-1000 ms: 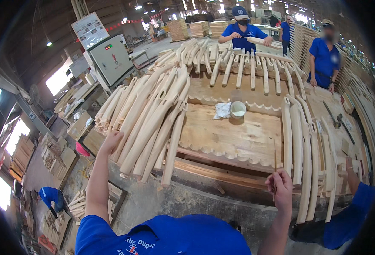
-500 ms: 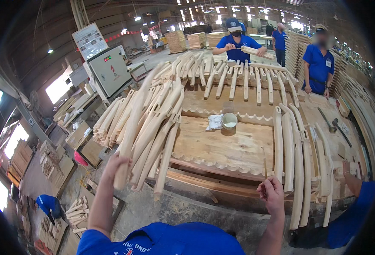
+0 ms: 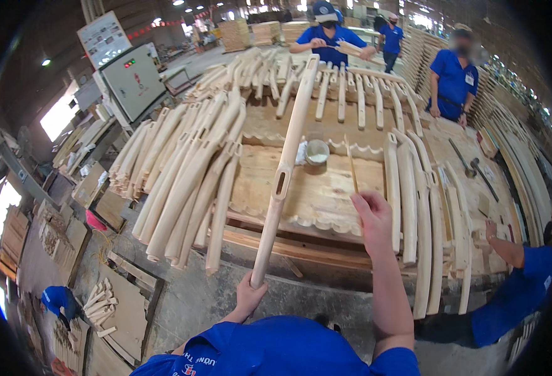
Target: The person repeatedly picks up long wooden chair legs, applies glue to the ends using a small brush, and places them back on the workbench. The person continues this process for multiple pieces in a factory setting.
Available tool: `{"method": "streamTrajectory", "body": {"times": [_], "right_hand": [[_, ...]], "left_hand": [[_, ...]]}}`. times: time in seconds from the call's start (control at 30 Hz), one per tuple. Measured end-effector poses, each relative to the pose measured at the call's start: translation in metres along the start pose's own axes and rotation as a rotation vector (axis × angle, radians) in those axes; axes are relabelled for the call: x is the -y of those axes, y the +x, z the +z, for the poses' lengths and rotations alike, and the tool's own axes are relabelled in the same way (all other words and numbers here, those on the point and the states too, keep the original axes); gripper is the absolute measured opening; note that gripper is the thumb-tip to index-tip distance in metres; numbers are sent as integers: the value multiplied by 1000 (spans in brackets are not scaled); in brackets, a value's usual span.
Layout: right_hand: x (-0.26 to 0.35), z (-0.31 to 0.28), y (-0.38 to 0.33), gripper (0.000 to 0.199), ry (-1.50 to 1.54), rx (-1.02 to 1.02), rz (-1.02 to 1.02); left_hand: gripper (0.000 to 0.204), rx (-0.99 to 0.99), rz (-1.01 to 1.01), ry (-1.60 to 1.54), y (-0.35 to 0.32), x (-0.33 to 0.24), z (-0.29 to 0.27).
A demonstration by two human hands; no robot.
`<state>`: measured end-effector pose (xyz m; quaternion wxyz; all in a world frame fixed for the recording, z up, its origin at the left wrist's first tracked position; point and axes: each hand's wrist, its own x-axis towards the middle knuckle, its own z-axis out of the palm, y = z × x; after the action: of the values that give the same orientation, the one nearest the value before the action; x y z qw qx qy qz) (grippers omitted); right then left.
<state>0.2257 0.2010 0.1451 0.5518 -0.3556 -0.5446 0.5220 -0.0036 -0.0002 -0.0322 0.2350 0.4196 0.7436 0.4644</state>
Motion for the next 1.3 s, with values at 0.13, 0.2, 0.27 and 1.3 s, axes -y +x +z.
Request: {"method": "streamTrajectory", "body": {"times": [0.13,0.2,0.27,1.3], "right_hand": [[5,35,15,8,140,116,-45],[3,54,26,10,117,162,-26],[0,73,38,12,61,212,-27],[-53,163,93,15,-413,431,66]], "left_hand": [[48,12,-183,76,-10,1,6],[50,26,-225,76,-13,5,9],[53,54,-240,42,-16,16,17],[64,433,-314,-371,-26,-20,-11]]}}
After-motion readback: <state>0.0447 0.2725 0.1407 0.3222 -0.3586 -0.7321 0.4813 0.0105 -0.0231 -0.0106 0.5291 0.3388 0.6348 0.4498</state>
